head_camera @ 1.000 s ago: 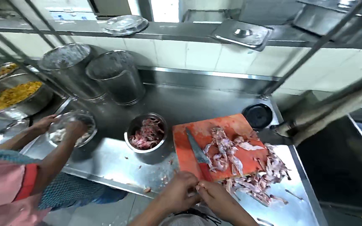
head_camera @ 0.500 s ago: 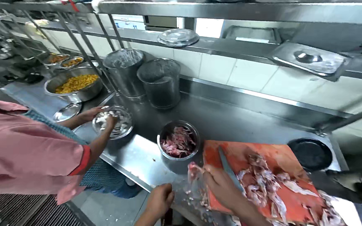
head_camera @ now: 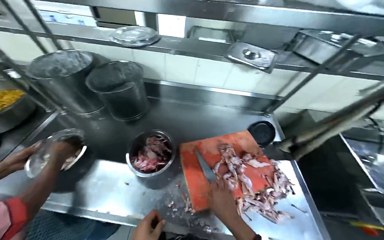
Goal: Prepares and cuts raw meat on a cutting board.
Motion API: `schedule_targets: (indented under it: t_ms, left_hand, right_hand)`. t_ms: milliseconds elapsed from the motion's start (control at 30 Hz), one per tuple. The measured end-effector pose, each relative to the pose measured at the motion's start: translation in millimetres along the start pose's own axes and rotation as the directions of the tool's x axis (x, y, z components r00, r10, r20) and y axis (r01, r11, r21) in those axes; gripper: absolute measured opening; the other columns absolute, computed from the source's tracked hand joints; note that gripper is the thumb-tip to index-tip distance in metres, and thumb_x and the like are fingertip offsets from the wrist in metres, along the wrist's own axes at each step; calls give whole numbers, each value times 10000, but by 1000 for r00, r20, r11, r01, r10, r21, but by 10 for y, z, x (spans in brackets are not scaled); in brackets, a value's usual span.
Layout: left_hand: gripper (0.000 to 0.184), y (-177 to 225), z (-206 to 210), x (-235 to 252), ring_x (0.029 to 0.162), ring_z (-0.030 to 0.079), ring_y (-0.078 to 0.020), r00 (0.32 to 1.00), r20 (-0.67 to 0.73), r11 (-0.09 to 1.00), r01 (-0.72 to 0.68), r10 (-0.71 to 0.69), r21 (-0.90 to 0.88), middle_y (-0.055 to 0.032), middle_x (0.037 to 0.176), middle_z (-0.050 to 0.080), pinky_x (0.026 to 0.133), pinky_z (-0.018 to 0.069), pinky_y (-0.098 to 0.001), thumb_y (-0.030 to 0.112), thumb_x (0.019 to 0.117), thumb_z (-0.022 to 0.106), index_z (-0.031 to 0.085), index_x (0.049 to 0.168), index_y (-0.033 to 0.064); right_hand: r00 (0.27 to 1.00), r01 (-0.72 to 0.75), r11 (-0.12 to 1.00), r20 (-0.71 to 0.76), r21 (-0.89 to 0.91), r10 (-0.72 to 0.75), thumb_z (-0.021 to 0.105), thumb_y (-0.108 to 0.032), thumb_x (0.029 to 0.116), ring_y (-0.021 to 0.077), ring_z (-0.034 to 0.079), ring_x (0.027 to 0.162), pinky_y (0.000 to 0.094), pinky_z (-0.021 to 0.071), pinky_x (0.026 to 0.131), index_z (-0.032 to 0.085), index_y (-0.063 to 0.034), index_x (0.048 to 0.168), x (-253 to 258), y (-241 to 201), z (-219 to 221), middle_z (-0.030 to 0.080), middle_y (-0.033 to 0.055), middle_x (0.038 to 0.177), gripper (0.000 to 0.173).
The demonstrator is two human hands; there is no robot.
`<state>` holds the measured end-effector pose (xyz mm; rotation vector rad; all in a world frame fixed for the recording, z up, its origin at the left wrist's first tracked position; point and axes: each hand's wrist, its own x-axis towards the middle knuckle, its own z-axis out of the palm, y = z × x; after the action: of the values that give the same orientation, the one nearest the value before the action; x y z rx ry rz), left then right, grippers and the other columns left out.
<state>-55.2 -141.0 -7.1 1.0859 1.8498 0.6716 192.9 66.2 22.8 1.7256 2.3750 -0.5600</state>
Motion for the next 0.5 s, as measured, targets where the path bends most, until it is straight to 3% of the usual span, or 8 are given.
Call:
schedule_targets:
  t_ms: [100, 233, 367, 500]
  left_hand:
    - [294, 187, 102, 293, 807, 709, -217, 993, 89, 995, -84, 78, 60, -91, 915, 728, 783, 600, -468, 309, 966, 663, 694, 1113, 57]
    - [284, 618, 252, 775, 853, 707, -181, 970, 176, 977, -188, 168, 101, -64, 976, 726, 825, 599, -420, 326, 984, 632, 695, 1123, 87]
    - [341, 1123, 510, 1200, 1030, 708, -223, 952, 239, 946, -245, 193, 211, -99, 1182, 702, 948, 585, -452, 344, 986, 613, 683, 1199, 88]
    - [526, 1698, 836, 1513, 1335, 561, -316, 930, 234, 862, -354, 284, 362, -153, 1472, 550, 1117, 480, -509, 315, 913, 707, 607, 1398, 138]
  right_hand:
    - [992, -124, 987, 32, 101, 121, 676, -301, 932, 465, 542, 1300, 566, 545, 986, 585, -89, 1381, -29, 83, 16, 492, 267, 1463, 504]
    - [966, -229, 961, 157, 153, 205, 656, -253, 936, 464, 620, 1202, 584, 563, 943, 490, -117, 1489, -75, 48, -183, 498, 288, 1458, 593]
    - [966, -257, 888, 125, 380, 227, 595, -248, 981, 382, 677, 1118, 562, 553, 957, 508, -94, 1486, -400, 379, -391, 634, 225, 1309, 535]
    - [952, -210, 761, -49, 613, 301, 582, -201, 993, 325, 699, 824, 553, 575, 775, 584, -26, 1334, -866, 997, -354, 700, 180, 953, 383]
